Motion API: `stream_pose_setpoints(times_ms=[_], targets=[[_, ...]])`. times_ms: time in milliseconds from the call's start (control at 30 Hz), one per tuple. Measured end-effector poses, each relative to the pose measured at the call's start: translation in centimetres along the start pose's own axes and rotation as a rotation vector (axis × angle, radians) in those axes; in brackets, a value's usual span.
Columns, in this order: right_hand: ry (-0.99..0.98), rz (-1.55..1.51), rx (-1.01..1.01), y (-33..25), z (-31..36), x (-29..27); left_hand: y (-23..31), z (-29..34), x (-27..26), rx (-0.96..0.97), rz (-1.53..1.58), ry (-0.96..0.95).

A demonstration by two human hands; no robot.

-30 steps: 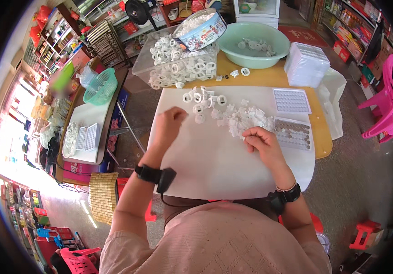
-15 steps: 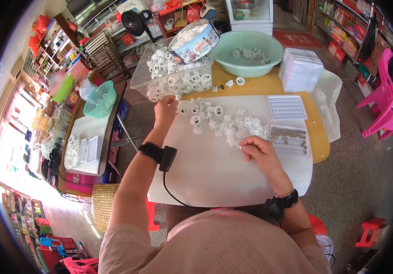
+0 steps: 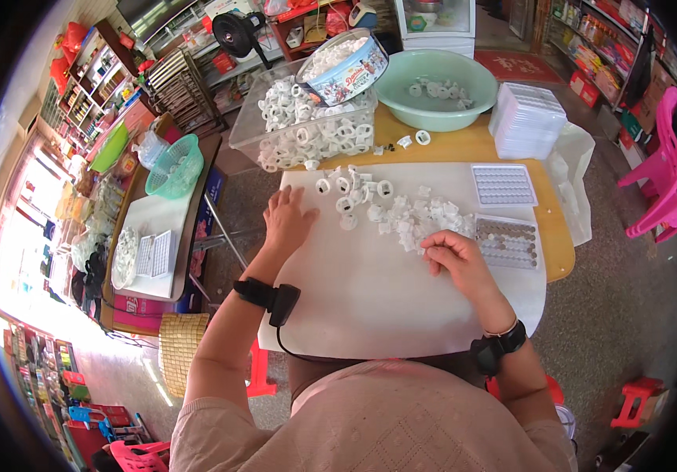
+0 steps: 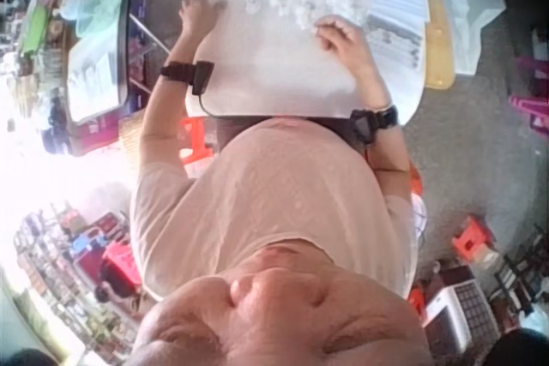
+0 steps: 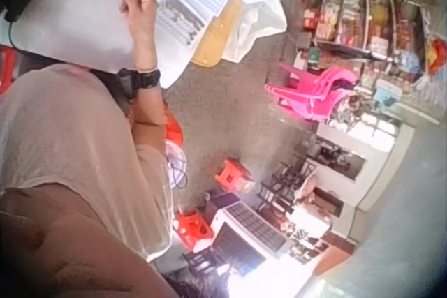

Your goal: Assembling small white plastic components by inserting electronic parts into them.

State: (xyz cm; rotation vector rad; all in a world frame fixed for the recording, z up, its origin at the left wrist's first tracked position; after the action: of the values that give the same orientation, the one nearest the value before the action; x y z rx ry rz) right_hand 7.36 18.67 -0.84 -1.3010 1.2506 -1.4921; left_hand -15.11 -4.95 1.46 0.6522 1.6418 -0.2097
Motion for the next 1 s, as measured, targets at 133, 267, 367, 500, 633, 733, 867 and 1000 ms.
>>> stream_pose_setpoints(times_ms=[133, 267, 367, 500, 633, 733, 867, 1000], targets=[[-0.019, 0.062, 0.023, -0.5, -0.3, -0.2, 0.2, 1.0, 1.0, 0.006, -0.073, 0.015], [-0.008, 0.025, 0.063, -1.1, -0.2, -0.5, 0.7, -1.6, -0.3, -0.041, -0.077, 0.079], [0.007, 0.023, 0.061, -0.8, -0.1, -0.7, 0.5, -5.1, -0.3, -0.138, 0.007, 0.128], [0.015, 0.021, 0.043, -0.8, -0.1, -0.5, 0.1, -7.5, 1.5, -0.223, -0.023, 0.178], [0.012, -0.007, 0.043, -0.8, -0.2, -0.2, -0.6, -8.2, 2.6, -0.230, -0.007, 0.298], [0.007, -0.007, 0.034, -1.1, -0.1, -0.1, -1.0, -8.0, 2.2, -0.350, 0.214, 0.214], [0.005, 0.011, 0.040, -0.7, -0.2, -0.1, -0.7, -5.7, 0.1, -0.179, 0.561, 0.336], [-0.002, 0.052, 0.026, -0.6, -0.1, -0.3, 2.2, -1.0, -2.0, 0.018, 1.292, 0.092]])
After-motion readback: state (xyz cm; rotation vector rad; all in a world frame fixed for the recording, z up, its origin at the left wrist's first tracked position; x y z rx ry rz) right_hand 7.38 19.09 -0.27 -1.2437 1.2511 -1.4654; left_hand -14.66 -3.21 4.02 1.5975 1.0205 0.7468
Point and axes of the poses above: each hand's wrist, its own z-axis away from the middle knuckle, its own x-axis out of the palm, y = z × x, the point moved 3 cm from there along -z, towards the middle knuckle, and after that the axes turned 2 degrees about -y, right-handed, at the moved point
